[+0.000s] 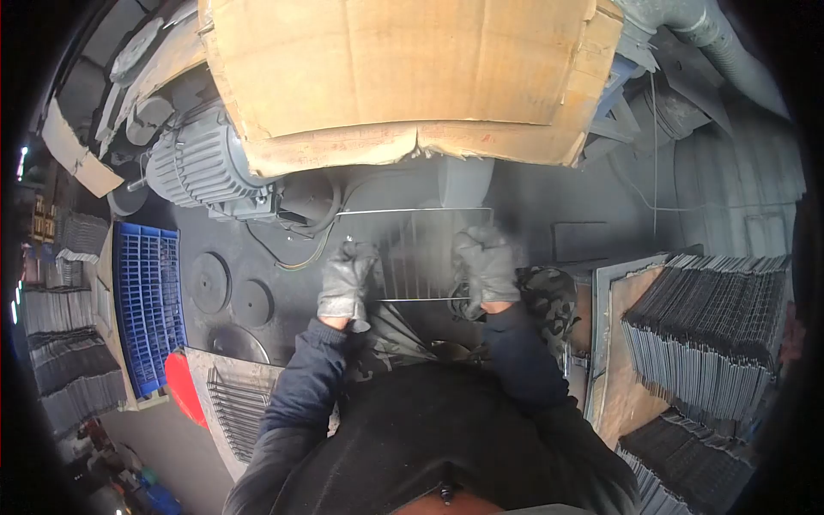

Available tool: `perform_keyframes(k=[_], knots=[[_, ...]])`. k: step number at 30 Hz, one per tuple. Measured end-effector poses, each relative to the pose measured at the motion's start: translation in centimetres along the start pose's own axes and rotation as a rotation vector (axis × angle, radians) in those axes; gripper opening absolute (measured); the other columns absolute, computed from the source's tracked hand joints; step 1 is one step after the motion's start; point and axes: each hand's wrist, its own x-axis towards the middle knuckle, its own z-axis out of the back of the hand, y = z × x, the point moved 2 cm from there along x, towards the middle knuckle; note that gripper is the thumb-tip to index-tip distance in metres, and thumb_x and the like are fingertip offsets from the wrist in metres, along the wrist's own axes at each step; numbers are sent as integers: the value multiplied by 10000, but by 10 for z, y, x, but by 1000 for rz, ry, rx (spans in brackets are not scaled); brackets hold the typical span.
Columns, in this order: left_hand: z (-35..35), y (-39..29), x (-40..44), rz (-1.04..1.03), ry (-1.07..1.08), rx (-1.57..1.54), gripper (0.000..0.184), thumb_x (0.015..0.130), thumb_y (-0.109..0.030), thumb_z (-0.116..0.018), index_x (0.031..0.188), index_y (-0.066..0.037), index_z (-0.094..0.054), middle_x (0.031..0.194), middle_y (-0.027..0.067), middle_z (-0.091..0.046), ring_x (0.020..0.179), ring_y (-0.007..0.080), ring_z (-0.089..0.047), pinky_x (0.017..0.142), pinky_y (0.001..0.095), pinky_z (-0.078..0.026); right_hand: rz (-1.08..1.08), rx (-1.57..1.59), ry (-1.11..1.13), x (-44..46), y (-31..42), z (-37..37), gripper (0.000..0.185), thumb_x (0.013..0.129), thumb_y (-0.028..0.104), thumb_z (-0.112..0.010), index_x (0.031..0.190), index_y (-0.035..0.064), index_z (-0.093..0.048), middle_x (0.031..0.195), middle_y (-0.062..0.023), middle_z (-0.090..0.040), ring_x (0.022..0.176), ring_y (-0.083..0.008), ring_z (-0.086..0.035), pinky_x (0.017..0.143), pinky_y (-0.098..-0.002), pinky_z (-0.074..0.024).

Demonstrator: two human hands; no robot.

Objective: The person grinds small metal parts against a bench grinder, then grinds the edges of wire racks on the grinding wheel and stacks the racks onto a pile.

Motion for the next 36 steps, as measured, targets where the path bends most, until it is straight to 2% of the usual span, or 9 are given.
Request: perform_keyframes(k=[9,13,15,19,20,23,29,31,36], knots=[[-61,-63,12,-13,-8,-608,189,947,-205,-722,1025,-36,-695,976,98,-753,865,179,-710,742,320,-562,92,-53,-250,-17,35,69,165,873,110,-766,1020,48,-723,802,-19,-693,688,-126,-642,620,-282,-511],[17,-12,-7,143,166,-152,198,980,-193,-596,1056,-108,-758,1024,79,-741,853,217,-714,770,363,-577,106,-3,-91,22,-29,48,196,897,129,-777,1057,41,-705,942,-43,-708,775,-166,-662,701,-323,-541],[30,-7,-13,-311,36,427,248,960,-213,-581,1094,-143,-778,1068,93,-753,897,248,-727,800,411,-580,-29,94,-11,17,-22,58,214,915,159,-756,1086,43,-701,1012,-55,-712,847,-189,-677,764,-339,-552],[6,-71,12,-504,341,-355,324,916,-222,-655,1173,-43,-740,1234,163,-705,1000,238,-685,904,375,-539,-393,258,174,-30,65,71,296,1024,134,-601,1289,5,-626,1198,-89,-682,1060,-205,-653,874,-324,-548],[-10,-78,22,-535,437,-600,327,914,-237,-663,1159,-34,-742,1226,172,-699,1024,235,-672,933,375,-521,-69,324,218,-43,55,98,342,1041,123,-529,1357,1,-580,1164,-110,-687,1035,-208,-661,915,-347,-540],[-26,-137,8,4,292,-543,251,891,-105,-666,1102,6,-743,979,147,-734,867,198,-705,814,315,-546,30,-6,-11,-41,32,133,323,1058,167,-544,1315,-16,-615,1204,-89,-679,1086,-197,-648,900,-333,-538],[67,-60,-4,-667,68,-52,294,859,-265,-696,1043,-44,-756,1204,178,-698,1111,332,-670,929,415,-542,-173,26,327,-5,48,19,311,1034,195,-607,1273,0,-643,1191,-67,-698,1072,-190,-648,955,-324,-514],[77,-56,-13,327,219,-592,365,867,-340,-678,1061,-40,-752,1279,216,-661,1163,387,-638,954,472,-537,-145,-179,293,3,46,0,323,1029,213,-618,1275,4,-627,1167,-68,-690,1057,-193,-643,960,-340,-512],[35,-114,9,-616,331,-216,345,891,-284,-622,1112,-55,-753,1334,242,-619,1176,393,-631,937,451,-552,95,73,226,-48,69,63,364,1058,285,-574,1279,3,-632,1150,-122,-684,1016,-214,-655,925,-376,-534]])
